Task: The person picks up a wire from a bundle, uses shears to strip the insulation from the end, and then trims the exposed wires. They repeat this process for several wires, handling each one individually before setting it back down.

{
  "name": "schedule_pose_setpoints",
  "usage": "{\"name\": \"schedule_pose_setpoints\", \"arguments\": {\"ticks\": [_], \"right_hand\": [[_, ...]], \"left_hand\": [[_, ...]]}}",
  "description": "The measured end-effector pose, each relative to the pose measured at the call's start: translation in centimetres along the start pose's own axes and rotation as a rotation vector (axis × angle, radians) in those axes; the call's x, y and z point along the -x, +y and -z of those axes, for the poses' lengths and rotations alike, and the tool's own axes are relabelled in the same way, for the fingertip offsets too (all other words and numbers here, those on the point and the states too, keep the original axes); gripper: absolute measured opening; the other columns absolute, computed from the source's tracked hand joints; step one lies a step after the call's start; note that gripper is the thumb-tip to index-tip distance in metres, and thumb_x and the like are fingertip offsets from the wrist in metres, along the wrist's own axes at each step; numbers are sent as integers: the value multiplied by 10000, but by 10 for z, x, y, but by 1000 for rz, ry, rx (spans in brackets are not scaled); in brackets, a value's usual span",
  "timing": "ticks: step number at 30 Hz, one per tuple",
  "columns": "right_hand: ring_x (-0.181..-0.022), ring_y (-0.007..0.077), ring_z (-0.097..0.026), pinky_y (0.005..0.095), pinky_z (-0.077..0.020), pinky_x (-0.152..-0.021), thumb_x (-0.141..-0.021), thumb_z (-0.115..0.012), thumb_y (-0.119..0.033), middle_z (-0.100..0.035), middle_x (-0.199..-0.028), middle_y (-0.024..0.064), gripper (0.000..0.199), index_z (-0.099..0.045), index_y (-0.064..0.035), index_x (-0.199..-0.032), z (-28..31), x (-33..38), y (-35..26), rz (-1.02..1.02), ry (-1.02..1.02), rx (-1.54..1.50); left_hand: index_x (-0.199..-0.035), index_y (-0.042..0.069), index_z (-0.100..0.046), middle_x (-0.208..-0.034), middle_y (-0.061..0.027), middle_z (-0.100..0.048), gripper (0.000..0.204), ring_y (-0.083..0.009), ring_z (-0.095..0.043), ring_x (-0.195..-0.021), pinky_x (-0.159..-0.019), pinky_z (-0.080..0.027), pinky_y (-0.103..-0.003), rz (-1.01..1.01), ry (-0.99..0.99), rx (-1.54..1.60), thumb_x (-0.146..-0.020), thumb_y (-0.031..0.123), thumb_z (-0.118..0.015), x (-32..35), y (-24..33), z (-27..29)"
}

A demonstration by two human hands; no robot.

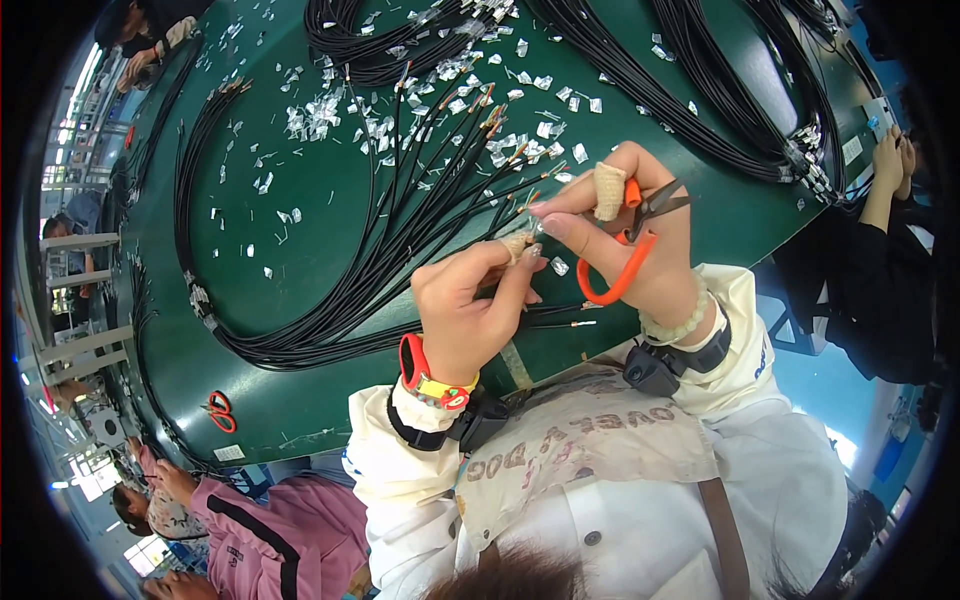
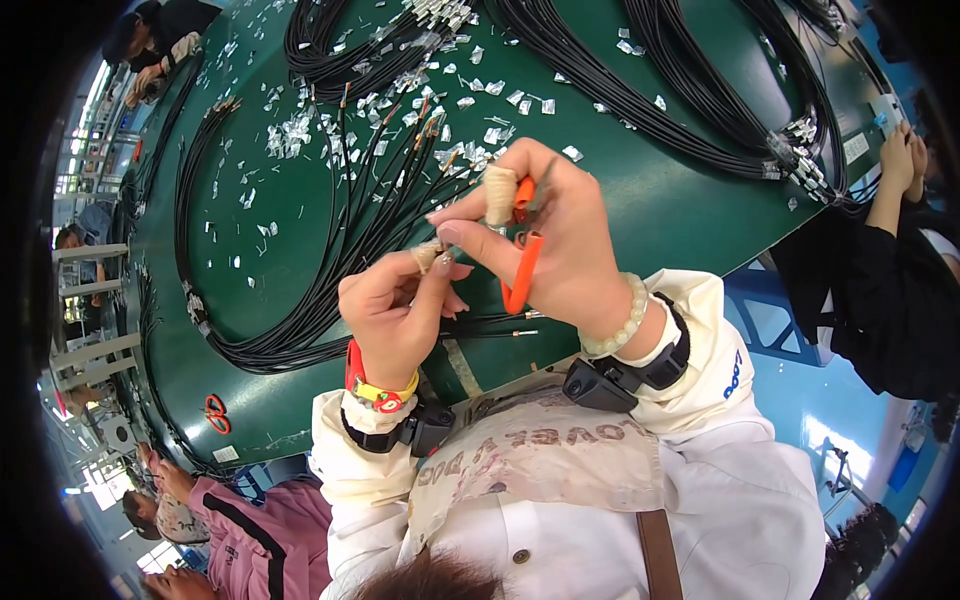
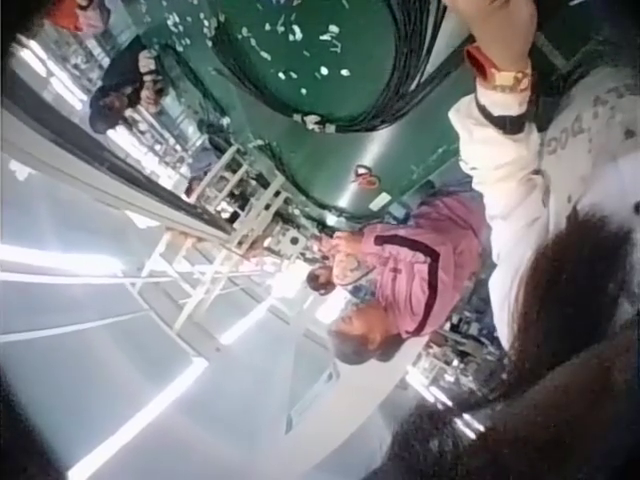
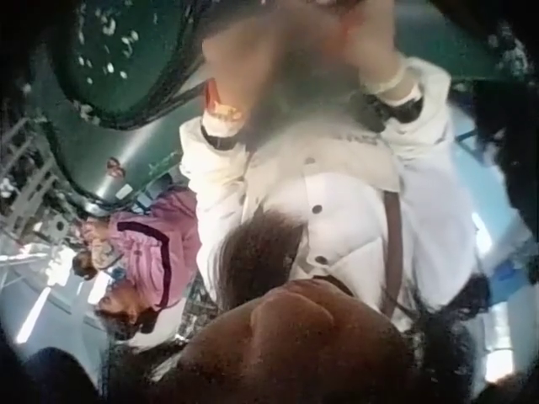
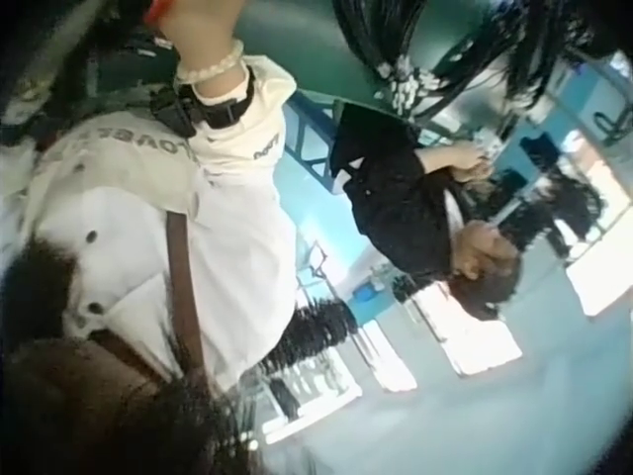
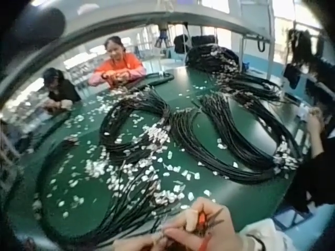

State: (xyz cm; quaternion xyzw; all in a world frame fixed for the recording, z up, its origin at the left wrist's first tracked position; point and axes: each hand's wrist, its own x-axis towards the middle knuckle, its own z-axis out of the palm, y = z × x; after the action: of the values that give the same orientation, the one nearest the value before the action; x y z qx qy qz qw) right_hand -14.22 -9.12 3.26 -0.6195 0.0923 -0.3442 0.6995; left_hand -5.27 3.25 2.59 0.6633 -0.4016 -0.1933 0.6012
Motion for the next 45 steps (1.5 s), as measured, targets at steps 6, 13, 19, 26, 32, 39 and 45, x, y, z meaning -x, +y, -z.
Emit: {"name": "schedule_pose_setpoints", "arguments": {"ticks": [6,13,19,26,32,39,45], "right_hand": [[-703,117,-590,243,-480,-640,-718,-608,66,-621,-804,133,228,-408,-31,-771,12,-15,-25,36,-160,290],[-678,99,-559,210,-446,-634,-689,-643,48,-625,-820,102,244,-431,-63,-732,20,-15,-28,-52,-205,367],[-765,136,-586,220,-439,-642,-701,-638,37,-620,-824,93,240,-420,-63,-703,21,-15,-9,109,-287,305],[-732,172,-610,237,-443,-591,-693,-642,35,-584,-670,76,247,-410,-50,-688,18,-24,-18,86,-293,292],[-614,176,-586,251,-399,-522,-680,-634,10,-515,-596,80,234,-404,-24,-710,20,-44,-50,12,-739,834],[-575,165,-557,277,-390,-502,-684,-633,-11,-471,-571,60,248,-386,-23,-711,29,-59,-42,-64,-1030,688],[-608,123,-546,262,-413,-538,-710,-630,-15,-527,-619,46,280,-351,-41,-697,37,-51,-32,-538,-920,193]], "left_hand": [[-826,-72,-568,-664,-111,-617,100,-61,-533,-453,-381,-409,-157,91,16,57,-805,24,-550,0,4,-1],[-824,-65,-576,-648,-93,-619,88,-63,-532,-438,-381,-403,-165,61,-20,-2,-791,13,-555,1,4,-2],[-811,-63,-584,-637,-84,-619,83,-67,-537,-440,-376,-391,-168,172,3,90,-781,12,-564,0,6,-1],[-845,-36,-581,-610,-83,-602,103,-95,-523,-421,-375,-386,-201,110,15,34,-755,13,-593,-1,8,1],[-804,1,-569,-592,-94,-550,129,-196,-524,-458,-399,-395,-271,-250,-68,-377,-685,-16,-615,0,0,-2],[-751,21,-555,-605,-85,-514,110,-229,-513,-489,-404,-392,-314,-511,-234,-522,-663,-18,-609,-2,-4,-1],[-730,10,-563,-568,-85,-520,110,-224,-512,-461,-416,-402,-290,-545,-206,-524,-648,-33,-623,-3,4,0]]}}
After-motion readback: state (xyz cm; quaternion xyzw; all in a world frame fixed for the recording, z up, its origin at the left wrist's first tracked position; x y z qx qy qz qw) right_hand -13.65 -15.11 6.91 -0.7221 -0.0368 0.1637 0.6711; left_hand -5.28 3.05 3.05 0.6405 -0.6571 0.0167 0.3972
